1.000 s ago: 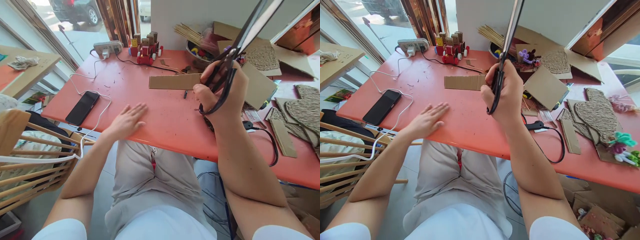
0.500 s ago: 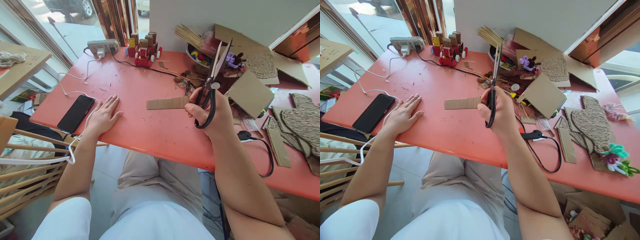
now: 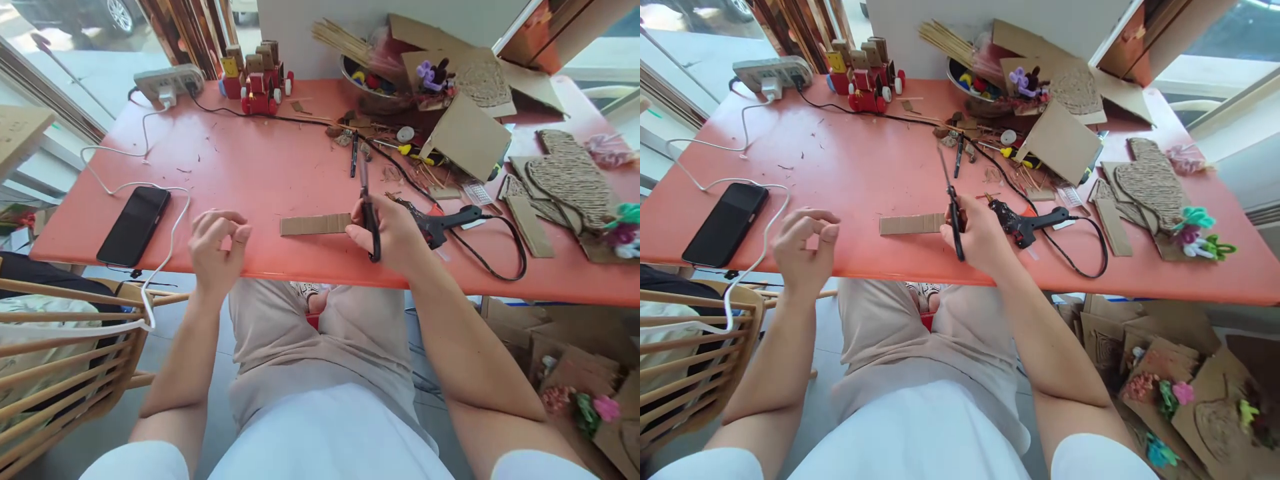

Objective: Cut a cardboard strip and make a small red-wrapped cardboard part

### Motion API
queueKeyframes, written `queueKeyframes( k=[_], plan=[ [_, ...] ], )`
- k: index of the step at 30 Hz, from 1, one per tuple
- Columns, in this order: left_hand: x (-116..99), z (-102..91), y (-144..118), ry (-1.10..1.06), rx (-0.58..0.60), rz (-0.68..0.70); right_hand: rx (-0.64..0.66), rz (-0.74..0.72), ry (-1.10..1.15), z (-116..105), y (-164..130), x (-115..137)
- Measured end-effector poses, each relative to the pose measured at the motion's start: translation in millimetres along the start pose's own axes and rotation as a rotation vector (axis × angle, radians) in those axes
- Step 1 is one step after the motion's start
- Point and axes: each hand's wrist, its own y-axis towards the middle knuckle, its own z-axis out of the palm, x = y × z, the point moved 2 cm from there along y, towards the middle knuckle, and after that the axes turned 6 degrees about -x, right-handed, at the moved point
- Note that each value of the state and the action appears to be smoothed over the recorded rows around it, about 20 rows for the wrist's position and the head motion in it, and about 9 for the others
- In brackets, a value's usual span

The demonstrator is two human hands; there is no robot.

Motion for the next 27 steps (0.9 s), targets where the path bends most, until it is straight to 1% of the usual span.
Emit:
queueKeyframes(
  k=[1, 3, 6, 9, 11, 13, 14, 18, 19, 20, 21, 23, 25, 27],
  plan=[
    [-9, 4.2, -5, -0.028, 0.050, 0.015, 0.013, 0.005, -0.072, 1, 1, 2],
    [-25, 12.6, -12, -0.020, 0.191, 0.021, 0.030, 0.000, -0.225, 0, 2, 7],
    [-40, 23.5, -14, 0.037, 0.412, 0.027, 0.011, -0.027, -0.402, -6, 3, 13],
    [-45, 30.2, -12, 0.049, 0.571, 0.046, 0.005, -0.037, -0.526, -11, 2, 12],
    [-43, 32.3, -12, 0.058, 0.626, 0.043, 0.022, -0.032, -0.595, -15, 2, 9],
    [-41, 32.9, -14, 0.069, 0.628, 0.044, 0.019, -0.048, -0.612, -23, 4, 6],
    [-41, 32.9, -15, 0.073, 0.614, 0.050, -0.003, -0.063, -0.606, -29, 5, 6],
    [-40, 32.5, -20, 0.082, 0.557, 0.087, -0.176, -0.091, -0.648, -61, 7, 11],
    [-40, 32.5, -21, 0.081, 0.549, 0.095, -0.184, -0.087, -0.676, -65, 9, 14],
    [-40, 32.6, -22, 0.079, 0.539, 0.102, -0.153, -0.087, -0.702, -65, 12, 17],
    [-40, 32.7, -23, 0.075, 0.526, 0.111, -0.079, -0.087, -0.727, -61, 16, 22],
    [-40, 33.3, -25, 0.067, 0.492, 0.128, 0.098, -0.121, -0.767, -41, 30, 32],
    [-40, 34.2, -27, 0.067, 0.451, 0.142, 0.199, -0.126, -0.829, -14, 50, 41],
    [-39, 35.2, -29, 0.076, 0.421, 0.147, 0.247, -0.119, -0.882, 13, 74, 49]
  ],
)
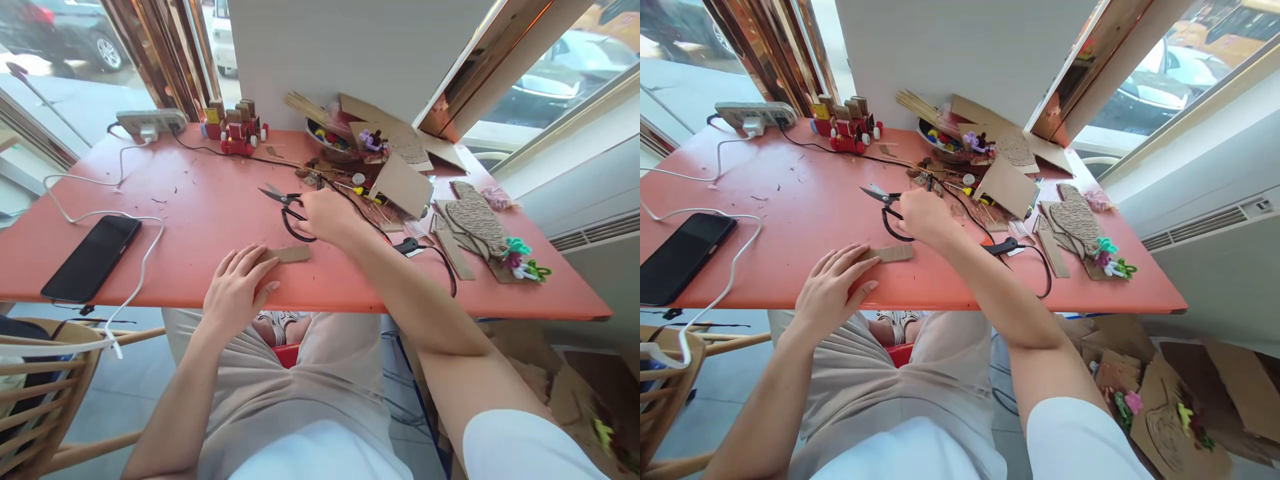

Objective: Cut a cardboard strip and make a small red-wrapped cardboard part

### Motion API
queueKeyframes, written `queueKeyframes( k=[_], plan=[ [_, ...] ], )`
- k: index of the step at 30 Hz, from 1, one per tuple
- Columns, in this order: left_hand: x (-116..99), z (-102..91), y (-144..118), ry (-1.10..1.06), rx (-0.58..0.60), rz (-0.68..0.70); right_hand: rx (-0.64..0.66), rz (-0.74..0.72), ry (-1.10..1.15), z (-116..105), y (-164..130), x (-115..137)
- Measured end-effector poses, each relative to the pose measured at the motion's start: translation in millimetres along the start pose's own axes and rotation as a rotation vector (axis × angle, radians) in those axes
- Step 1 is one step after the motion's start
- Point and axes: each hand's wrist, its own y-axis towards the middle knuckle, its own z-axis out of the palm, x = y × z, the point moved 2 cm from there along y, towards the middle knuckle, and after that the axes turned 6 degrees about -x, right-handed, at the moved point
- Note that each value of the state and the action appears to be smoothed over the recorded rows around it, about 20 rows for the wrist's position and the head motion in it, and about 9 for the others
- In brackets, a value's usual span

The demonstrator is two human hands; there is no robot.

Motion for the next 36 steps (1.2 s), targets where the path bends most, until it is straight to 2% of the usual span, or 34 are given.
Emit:
queueKeyframes(
  k=[3, 5, 8, 11, 12, 15, 17, 21, 24, 25, 26, 28, 30, 32, 36],
  plan=[
    [0, 2.2, -2, 0.009, -0.015, 0.004, -0.002, -0.040, -0.002, 5, 39, 16],
    [0, 2.6, -3, 0.008, -0.009, 0.013, 0.007, -0.079, 0.007, 6, 56, 14],
    [0, 2.0, -4, 0.008, 0.007, 0.018, -0.032, -0.098, 0.015, 8, 71, -9],
    [-1, 1.1, -4, 0.002, 0.023, 0.018, -0.281, 0.016, 0.089, 13, 82, -46],
    [-1, 0.8, -4, 0.000, 0.025, 0.019, -0.322, 0.033, 0.116, 18, 85, -57],
    [-1, 0.0, -3, -0.003, 0.037, 0.015, -0.272, 0.105, 0.170, 32, 90, -78],
    [-1, -0.5, -2, -0.007, 0.052, 0.003, -0.219, 0.121, 0.203, 33, 88, -83],
    [0, -2.2, -1, -0.031, 0.028, 0.003, -0.283, 0.117, 0.379, 4, 60, -84],
    [-1, -4.2, -5, -0.062, -0.068, -0.001, -0.202, 0.127, 0.669, -17, 19, -80],
    [-2, -5.1, -7, -0.075, -0.111, 0.005, -0.157, 0.104, 0.798, -21, 3, -76],
    [-5, -5.9, -10, -0.087, -0.152, 0.015, -0.166, 0.071, 0.924, -23, -13, -72],
    [-11, -6.9, -15, -0.097, -0.199, 0.046, -0.159, -0.007, 1.153, -18, -42, -61],
    [-18, -6.8, -18, -0.068, -0.180, 0.074, -0.178, -0.088, 1.266, -4, -67, -47],
    [-22, -6.5, -20, -0.022, -0.138, 0.101, -0.247, -0.171, 1.282, 13, -85, -33],
    [-24, -5.8, -20, 0.031, -0.029, 0.105, -0.451, -0.143, 1.165, 43, -102, -14]
  ],
)
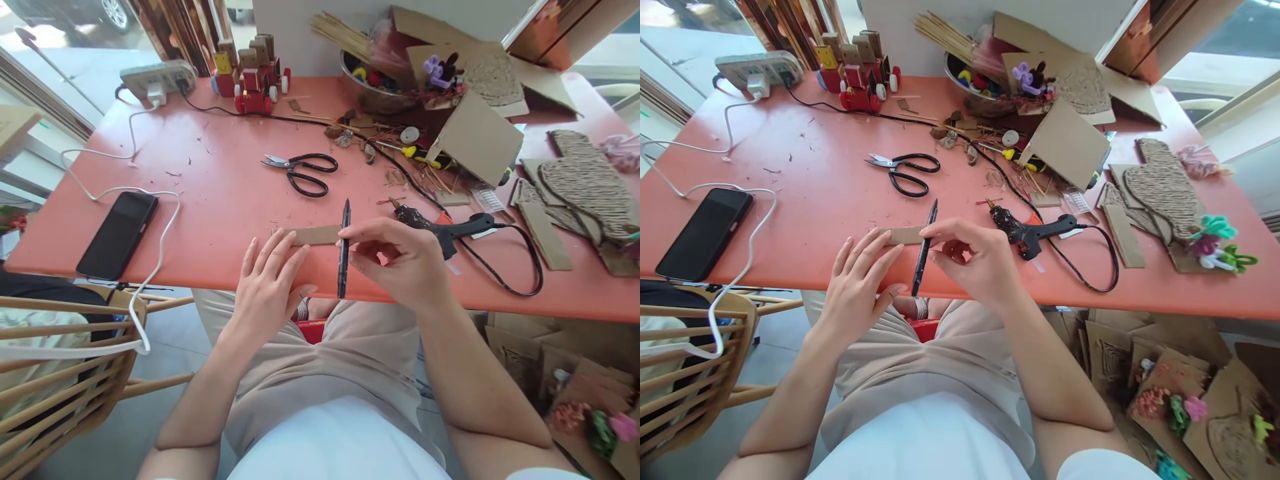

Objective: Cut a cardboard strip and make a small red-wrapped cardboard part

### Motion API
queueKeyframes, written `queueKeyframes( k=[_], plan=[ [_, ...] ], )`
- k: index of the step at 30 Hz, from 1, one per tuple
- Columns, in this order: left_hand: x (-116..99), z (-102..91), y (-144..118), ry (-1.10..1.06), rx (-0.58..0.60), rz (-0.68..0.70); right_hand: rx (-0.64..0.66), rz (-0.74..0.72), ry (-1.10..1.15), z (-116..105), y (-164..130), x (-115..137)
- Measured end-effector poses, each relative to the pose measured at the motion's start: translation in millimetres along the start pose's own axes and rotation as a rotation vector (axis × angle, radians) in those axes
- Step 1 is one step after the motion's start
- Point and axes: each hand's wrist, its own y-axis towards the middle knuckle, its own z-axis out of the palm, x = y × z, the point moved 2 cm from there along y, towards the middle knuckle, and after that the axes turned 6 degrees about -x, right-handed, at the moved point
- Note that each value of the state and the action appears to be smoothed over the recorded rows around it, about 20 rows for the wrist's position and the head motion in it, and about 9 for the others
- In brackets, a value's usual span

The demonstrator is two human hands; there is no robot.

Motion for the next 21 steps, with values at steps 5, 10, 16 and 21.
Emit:
queueKeyframes(
  k=[5, 10, 16, 21],
  plan=[
    [-2, 3.3, 1, 0.065, 0.078, -0.039, -0.326, -0.188, -0.065, 7, -12, -8],
    [-3, 4.6, 0, 0.060, 0.067, -0.045, -0.484, -0.119, 0.087, 8, -16, -12],
    [-3, 2.1, 1, 0.060, 0.075, -0.042, -0.186, 0.228, 0.172, 12, -20, -7],
    [-3, 0.1, 2, 0.065, 0.093, -0.032, -0.193, 0.229, -0.006, 10, -23, 0]
  ],
)
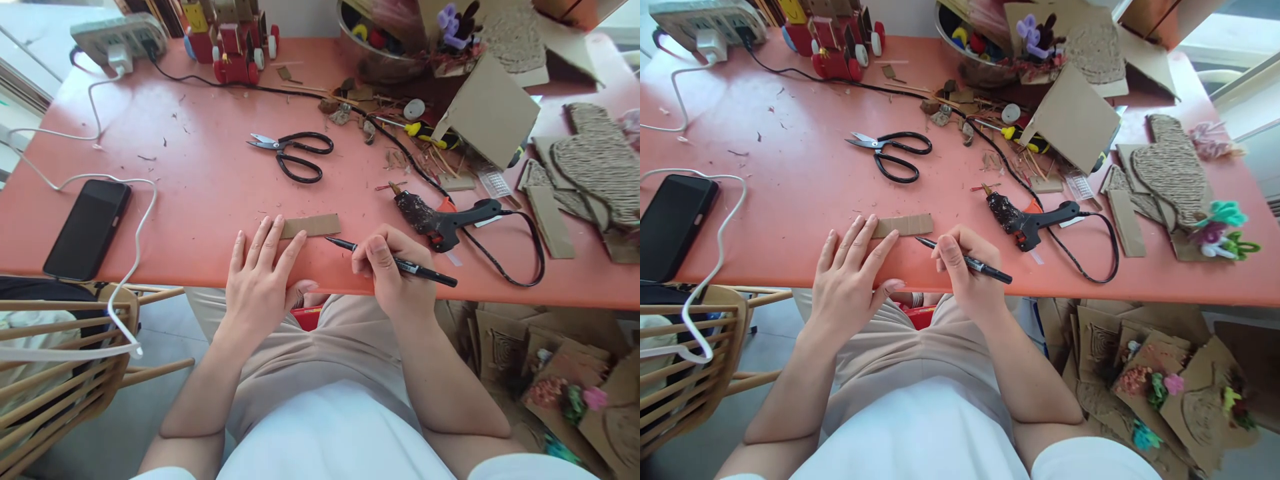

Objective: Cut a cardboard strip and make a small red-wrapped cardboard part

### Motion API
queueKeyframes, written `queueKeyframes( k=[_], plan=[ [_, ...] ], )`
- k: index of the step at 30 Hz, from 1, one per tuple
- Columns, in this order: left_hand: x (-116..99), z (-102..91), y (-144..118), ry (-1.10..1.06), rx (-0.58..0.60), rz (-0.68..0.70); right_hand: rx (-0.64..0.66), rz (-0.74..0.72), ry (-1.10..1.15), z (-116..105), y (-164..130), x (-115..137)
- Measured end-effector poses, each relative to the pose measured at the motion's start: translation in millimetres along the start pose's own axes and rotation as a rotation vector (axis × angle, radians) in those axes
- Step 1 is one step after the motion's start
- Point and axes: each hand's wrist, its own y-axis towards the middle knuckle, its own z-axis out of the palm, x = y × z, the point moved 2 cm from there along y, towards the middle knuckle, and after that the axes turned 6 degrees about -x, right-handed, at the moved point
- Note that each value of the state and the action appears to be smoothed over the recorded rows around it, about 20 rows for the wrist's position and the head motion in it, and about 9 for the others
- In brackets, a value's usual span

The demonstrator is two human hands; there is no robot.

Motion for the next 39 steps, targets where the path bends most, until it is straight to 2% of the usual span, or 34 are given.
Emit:
queueKeyframes(
  k=[6, 17, 25, 30, 32, 36, 39],
  plan=[
    [0, -0.7, -1, -0.011, 0.003, -0.014, 0.101, -0.003, -0.075, 3, 1, 0],
    [-1, -1.0, -2, -0.038, 0.003, -0.037, 0.116, -0.005, -0.124, 4, 1, 0],
    [1, -0.4, -3, -0.083, 0.050, -0.078, 0.101, -0.016, -0.119, 4, 3, 2],
    [0, -2.0, -1, -0.061, 0.046, -0.062, -0.012, -0.052, -0.090, 0, -1, 2],
    [1, -4.3, -2, -0.078, 0.031, -0.068, -0.019, -0.073, -0.077, -1, -4, 3],
    [6, -9.9, -7, -0.121, -0.026, -0.080, 0.084, -0.064, -0.095, 5, -9, 5],
    [10, -10.8, -12, -0.118, -0.008, -0.074, 0.168, -0.047, -0.141, 13, -7, 5]
  ],
)
